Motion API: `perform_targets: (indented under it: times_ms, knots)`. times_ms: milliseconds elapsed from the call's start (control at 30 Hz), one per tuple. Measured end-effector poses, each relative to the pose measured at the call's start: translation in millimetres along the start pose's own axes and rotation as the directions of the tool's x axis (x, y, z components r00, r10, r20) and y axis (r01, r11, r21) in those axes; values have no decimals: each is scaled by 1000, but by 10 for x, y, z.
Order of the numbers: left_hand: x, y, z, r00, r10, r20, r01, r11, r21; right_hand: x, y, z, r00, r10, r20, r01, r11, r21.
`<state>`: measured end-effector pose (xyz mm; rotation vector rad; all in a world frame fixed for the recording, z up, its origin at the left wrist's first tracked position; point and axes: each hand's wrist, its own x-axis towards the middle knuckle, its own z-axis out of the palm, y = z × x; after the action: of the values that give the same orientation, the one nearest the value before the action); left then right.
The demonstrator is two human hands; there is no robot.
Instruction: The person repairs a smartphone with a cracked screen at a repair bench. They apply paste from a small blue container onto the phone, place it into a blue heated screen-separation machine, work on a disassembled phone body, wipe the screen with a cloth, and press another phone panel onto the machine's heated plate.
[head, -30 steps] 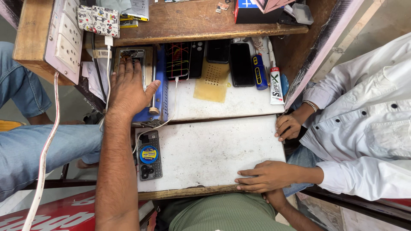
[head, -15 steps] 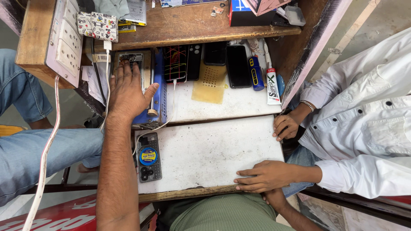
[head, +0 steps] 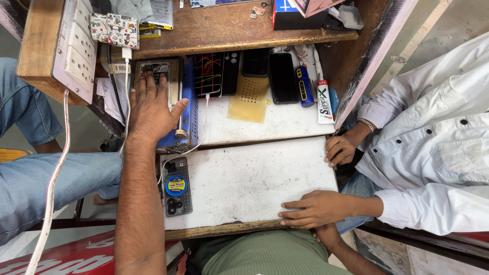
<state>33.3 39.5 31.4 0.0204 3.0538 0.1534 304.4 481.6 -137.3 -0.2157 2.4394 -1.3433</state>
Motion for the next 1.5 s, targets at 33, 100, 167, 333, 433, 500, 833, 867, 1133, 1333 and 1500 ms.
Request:
perform_targets:
  times_ms: [33, 100, 167, 333, 433, 500, 833, 867, 1133, 1333, 1500]
  knots:
    - [0, 0, -1, 1000, -1, 2, 1, 1000, -5, 2, -5, -2, 992, 119, 29, -121, 990, 67]
    - [-2, 0, 3, 1000, 2, -1, -2, 1000, -10, 12, -17, -11, 933, 342, 112, -358, 915, 185]
    - [-4, -3, -3, 1000, 8, -16, -8, 1000, -8, 20, -31, -20, 916, 376, 143, -397, 903, 166]
    - [-17, 4, -6, 1000, 11, -23, -11, 1000, -21, 19, -41, -5, 995, 90, 52, -96, 987, 131]
    - [-19, 10, -9, 1000, 11, -21, -12, 1000, -24, 18, -31, 16, 983, 176, 60, -178, 797, 577]
    - [-16, 11, -6, 1000, 8, -15, -8, 1000, -17, 19, -25, 17, 984, 171, 55, -172, 811, 560]
    - [-129, -186, -142, 939, 2, -345, -118, 942, -316, 29, -76, -22, 999, 38, -2, -38, 998, -58]
    - [-168, -209, -174, 906, -33, -422, -135, 922, -362, 27, -73, -23, 996, 82, 19, -83, 996, 16]
    - [47, -51, -336, 973, -93, -211, 44, 974, -222, 25, -21, -4, 963, 230, 140, -255, 948, 193]
    - [213, -108, -385, 988, -83, -126, 59, 980, -189, -16, -39, -11, 988, 145, 62, -152, 980, 128]
    - [189, -132, -389, 988, -117, -105, 98, 981, -170, -24, -37, 6, 895, 420, 152, -433, 899, 64]
